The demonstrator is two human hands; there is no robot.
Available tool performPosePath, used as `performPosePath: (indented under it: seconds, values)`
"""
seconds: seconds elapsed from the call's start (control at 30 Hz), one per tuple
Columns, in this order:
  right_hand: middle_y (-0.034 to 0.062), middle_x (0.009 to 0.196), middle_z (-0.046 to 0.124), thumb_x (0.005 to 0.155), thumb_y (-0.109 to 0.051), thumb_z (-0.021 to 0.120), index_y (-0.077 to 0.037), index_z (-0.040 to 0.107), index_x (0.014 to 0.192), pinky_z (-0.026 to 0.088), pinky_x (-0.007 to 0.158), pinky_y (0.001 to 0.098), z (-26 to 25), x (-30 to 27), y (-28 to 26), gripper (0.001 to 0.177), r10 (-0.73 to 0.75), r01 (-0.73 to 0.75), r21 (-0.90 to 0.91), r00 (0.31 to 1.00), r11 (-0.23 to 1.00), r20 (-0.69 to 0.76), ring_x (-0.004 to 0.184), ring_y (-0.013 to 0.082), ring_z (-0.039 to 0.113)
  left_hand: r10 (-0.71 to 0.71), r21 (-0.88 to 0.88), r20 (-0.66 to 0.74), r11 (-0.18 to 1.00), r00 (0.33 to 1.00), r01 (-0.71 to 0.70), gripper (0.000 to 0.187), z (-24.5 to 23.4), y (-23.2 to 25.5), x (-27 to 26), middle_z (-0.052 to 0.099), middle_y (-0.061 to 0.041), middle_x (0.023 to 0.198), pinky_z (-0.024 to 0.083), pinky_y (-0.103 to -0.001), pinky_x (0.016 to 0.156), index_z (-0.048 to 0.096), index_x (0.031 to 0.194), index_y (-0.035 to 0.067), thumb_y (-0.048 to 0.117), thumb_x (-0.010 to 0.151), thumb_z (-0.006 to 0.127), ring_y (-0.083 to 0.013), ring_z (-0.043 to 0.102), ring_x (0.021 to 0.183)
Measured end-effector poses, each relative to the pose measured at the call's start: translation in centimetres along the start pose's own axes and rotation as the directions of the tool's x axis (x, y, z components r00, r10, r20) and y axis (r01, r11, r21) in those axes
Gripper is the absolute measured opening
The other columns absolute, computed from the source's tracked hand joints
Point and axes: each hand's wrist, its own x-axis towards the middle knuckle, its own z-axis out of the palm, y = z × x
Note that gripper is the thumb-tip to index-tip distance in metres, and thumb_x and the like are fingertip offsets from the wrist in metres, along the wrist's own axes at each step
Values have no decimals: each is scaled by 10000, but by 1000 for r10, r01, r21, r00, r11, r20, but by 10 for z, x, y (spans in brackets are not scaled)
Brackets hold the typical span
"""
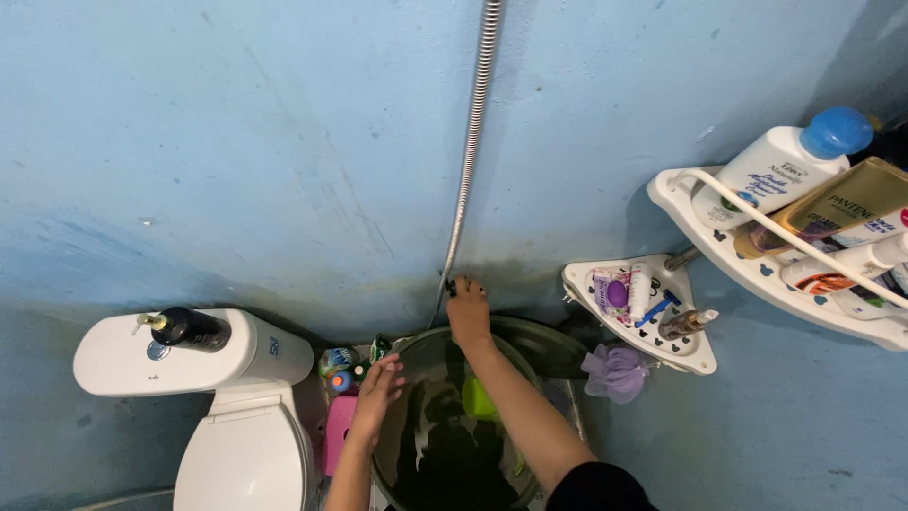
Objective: The person wipes a metal shower hose and faucet with a yellow cloth in a small bathroom. They scrub the hose lengthwise and then clean the faucet and surrounding wall area.
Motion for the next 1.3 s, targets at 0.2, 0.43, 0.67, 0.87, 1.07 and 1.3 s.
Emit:
performPosePath:
  seconds: [0.2,0.43,0.67,0.87,1.07,1.3]
  values:
    - [78,1378,588,817,-206,734,-91,794,805,566,840,432,23,-31,23,131,-126,132,69,988,989,-92,1157,348,576,8,40,10,999,1000,-8,433,-7,12,3,674,-26,1314,488,-351,973,603,1386,168,372,1015,506,-162,640,1099]
    - [85,1330,603,809,-188,743,-139,787,1021,573,801,469,3,-13,8,221,21,-14,248,999,969,-27,1120,354,580,81,123,63,988,995,-88,439,3,30,4,677,-21,1297,481,-345,962,598,1387,170,393,1021,505,-155,628,1075]
    - [110,1361,579,703,-111,815,-105,772,969,590,806,462,15,-37,19,270,-49,64,259,997,964,-63,1128,366,577,133,155,128,976,983,-152,433,2,26,31,685,-48,1260,517,-328,943,627,1351,135,406,1027,527,-160,645,1076]
    - [117,1279,571,646,-48,813,-129,766,1136,592,787,423,-12,-16,8,499,25,-10,199,997,980,-74,1097,370,571,81,194,128,975,988,-105,432,5,24,53,691,-42,1247,490,-329,915,646,1348,137,398,1025,526,-173,643,1051]
    - [106,1320,554,688,-94,809,-136,770,1089,592,813,443,25,-42,20,405,-9,82,259,963,962,-270,1119,357,570,1,219,143,975,990,-33,420,4,11,87,724,-22,1222,519,-327,909,638,1351,150,369,1009,528,-155,665,1046]
    - [127,1314,540,723,-76,766,-92,782,971,585,772,454,43,-10,6,249,24,-1,152,988,988,-151,1111,367,561,8,242,170,969,985,-49,432,17,10,96,720,-46,1209,499,-345,921,650,1358,124,355,1003,563,-196,657,1046]
